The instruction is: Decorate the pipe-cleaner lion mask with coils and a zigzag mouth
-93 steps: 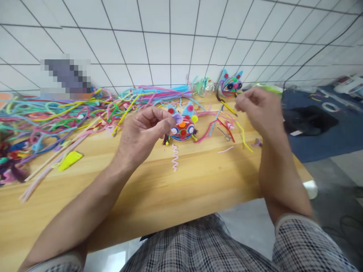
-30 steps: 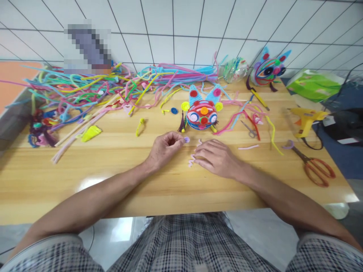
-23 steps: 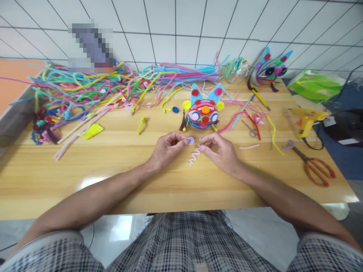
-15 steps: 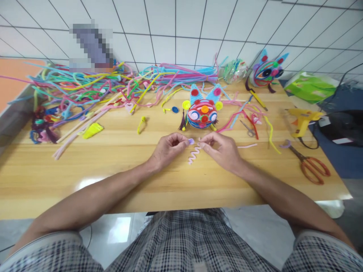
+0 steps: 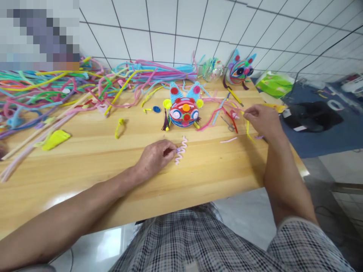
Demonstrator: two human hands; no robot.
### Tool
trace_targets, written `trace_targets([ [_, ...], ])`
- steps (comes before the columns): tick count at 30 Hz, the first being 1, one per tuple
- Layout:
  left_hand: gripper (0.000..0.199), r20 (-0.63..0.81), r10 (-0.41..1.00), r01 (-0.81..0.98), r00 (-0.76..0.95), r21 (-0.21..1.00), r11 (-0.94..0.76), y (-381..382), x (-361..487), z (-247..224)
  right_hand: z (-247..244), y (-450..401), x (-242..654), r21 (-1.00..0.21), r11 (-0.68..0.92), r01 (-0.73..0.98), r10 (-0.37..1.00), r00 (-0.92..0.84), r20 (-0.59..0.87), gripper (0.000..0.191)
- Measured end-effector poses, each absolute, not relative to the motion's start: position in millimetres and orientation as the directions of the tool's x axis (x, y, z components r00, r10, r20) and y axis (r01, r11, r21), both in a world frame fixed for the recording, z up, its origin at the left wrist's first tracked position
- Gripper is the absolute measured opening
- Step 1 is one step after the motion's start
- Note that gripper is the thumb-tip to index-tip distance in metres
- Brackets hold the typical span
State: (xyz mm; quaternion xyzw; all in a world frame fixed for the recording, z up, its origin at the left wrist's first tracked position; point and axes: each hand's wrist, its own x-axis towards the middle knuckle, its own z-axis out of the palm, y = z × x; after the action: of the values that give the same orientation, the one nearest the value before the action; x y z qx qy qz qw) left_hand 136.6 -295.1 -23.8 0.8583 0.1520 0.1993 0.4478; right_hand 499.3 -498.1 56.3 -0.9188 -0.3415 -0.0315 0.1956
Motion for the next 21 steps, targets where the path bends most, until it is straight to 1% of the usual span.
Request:
trace_targets([
  [3,0.017,0.151,0.537,0.091,0.83,0.913,-0.397,-295,137,-22,53,-493,486,-0.411,-0.598,0.688,0.699,0.699,0.151,0.006],
  [5,0.02,0.111,0.59,0.086,0.799,0.951,-0.296,-294,138,-21,53,-489,472,-0.432,-0.531,0.729,0.765,0.631,0.124,0.009],
  [7,0.024,0.082,0.622,0.078,0.779,0.971,-0.226,-294,138,-20,51,-485,464,-0.381,-0.501,0.777,0.815,0.571,0.094,0.01],
  [9,0.028,0.057,0.644,0.065,0.763,0.984,-0.164,-294,139,-19,46,-483,464,-0.279,-0.508,0.815,0.833,0.547,0.082,0.009],
  [12,0.031,0.026,0.653,0.033,0.757,0.996,-0.078,-294,140,-17,34,-481,476,-0.125,-0.586,0.801,0.801,0.596,0.06,0.009],
  [14,0.033,0.014,0.653,0.013,0.757,0.999,-0.037,-294,141,-17,26,-481,484,-0.057,-0.634,0.771,0.772,0.635,0.006,0.009],
  [16,0.036,0.005,0.658,0.001,0.753,1.0,-0.008,-294,143,-17,22,-481,487,-0.029,-0.66,0.751,0.751,0.658,-0.049,0.01],
  [19,0.038,-0.011,0.668,-0.001,0.744,1.0,0.017,-293,144,-16,24,-482,484,-0.038,-0.66,0.75,0.749,0.653,-0.11,0.007],
  [21,0.039,-0.015,0.667,-0.002,0.745,1.0,0.025,-292,145,-16,28,-482,480,-0.046,-0.639,0.768,0.765,0.628,-0.146,0.01],
])
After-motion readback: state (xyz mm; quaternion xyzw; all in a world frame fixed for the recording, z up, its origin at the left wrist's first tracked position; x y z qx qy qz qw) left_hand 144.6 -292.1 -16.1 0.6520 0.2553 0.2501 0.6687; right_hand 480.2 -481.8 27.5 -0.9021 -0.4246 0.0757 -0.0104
